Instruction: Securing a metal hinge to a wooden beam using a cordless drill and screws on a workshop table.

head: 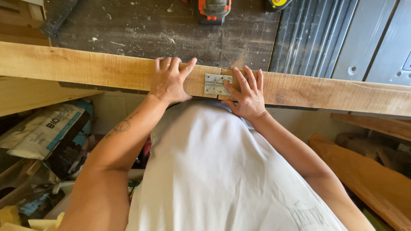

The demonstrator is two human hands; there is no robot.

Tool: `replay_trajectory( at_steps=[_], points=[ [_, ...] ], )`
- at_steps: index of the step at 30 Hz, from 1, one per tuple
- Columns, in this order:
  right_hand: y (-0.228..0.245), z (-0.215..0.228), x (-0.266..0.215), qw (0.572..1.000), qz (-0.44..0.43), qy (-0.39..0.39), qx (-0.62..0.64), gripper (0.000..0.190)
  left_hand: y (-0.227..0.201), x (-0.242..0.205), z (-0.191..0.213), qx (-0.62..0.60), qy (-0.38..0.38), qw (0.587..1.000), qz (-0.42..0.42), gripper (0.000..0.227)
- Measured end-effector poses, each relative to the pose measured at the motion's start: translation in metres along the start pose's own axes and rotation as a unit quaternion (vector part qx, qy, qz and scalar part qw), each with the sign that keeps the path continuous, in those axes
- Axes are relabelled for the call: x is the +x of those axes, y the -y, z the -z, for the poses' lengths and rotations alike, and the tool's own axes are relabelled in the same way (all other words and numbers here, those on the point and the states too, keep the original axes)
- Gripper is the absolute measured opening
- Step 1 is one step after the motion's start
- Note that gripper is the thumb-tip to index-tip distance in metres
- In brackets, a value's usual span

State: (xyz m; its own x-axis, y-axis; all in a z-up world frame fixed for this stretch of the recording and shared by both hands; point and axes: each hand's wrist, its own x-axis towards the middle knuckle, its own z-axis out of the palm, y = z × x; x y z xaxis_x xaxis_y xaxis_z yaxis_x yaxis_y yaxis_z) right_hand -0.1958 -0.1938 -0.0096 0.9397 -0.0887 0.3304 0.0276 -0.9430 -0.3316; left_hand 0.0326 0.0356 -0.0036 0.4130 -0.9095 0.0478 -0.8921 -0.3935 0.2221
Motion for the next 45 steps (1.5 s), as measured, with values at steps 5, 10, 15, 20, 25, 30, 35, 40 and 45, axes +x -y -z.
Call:
replay_trajectory(
  at_steps=[5, 10, 15, 20, 25, 30, 35, 40, 45],
  points=[
    [0.001, -0.002, -0.001, 1.000, -0.005, -0.005, 0.002, 0.058, -0.001, -0.003, -0.002, 0.001, -0.007, 1.000, 0.003, 0.116],
    [0.000, -0.002, 0.001, 1.000, -0.005, -0.020, 0.000, 0.061, -0.005, -0.008, 0.004, -0.015, -0.012, 1.000, 0.010, 0.113],
    [-0.002, -0.001, 0.005, 1.000, 0.008, -0.029, -0.004, 0.064, -0.006, -0.008, 0.004, -0.032, -0.020, 0.999, 0.004, 0.121],
    [-0.009, -0.007, 0.004, 1.000, 0.023, -0.016, -0.013, 0.064, -0.002, -0.004, 0.001, -0.034, -0.018, 0.999, 0.004, 0.118],
    [-0.006, 0.008, 0.009, 0.997, 0.050, 0.038, -0.042, 0.068, 0.001, 0.001, 0.008, 0.042, -0.016, 0.999, -0.021, 0.128],
    [-0.008, -0.012, 0.003, 0.999, 0.015, -0.014, -0.033, 0.068, 0.004, 0.001, -0.007, -0.033, -0.001, 0.999, -0.002, 0.119],
    [-0.009, -0.015, 0.003, 0.999, 0.010, -0.010, -0.037, 0.070, 0.002, 0.002, -0.009, -0.026, -0.001, 1.000, 0.004, 0.122],
    [-0.014, -0.016, 0.002, 0.999, 0.012, 0.002, -0.049, 0.074, -0.011, 0.007, 0.002, -0.041, 0.058, 0.997, 0.010, 0.141],
    [-0.013, -0.017, -0.004, 0.998, 0.018, 0.019, -0.055, 0.083, -0.016, -0.003, -0.001, -0.048, 0.091, 0.995, 0.014, 0.154]
  ],
)
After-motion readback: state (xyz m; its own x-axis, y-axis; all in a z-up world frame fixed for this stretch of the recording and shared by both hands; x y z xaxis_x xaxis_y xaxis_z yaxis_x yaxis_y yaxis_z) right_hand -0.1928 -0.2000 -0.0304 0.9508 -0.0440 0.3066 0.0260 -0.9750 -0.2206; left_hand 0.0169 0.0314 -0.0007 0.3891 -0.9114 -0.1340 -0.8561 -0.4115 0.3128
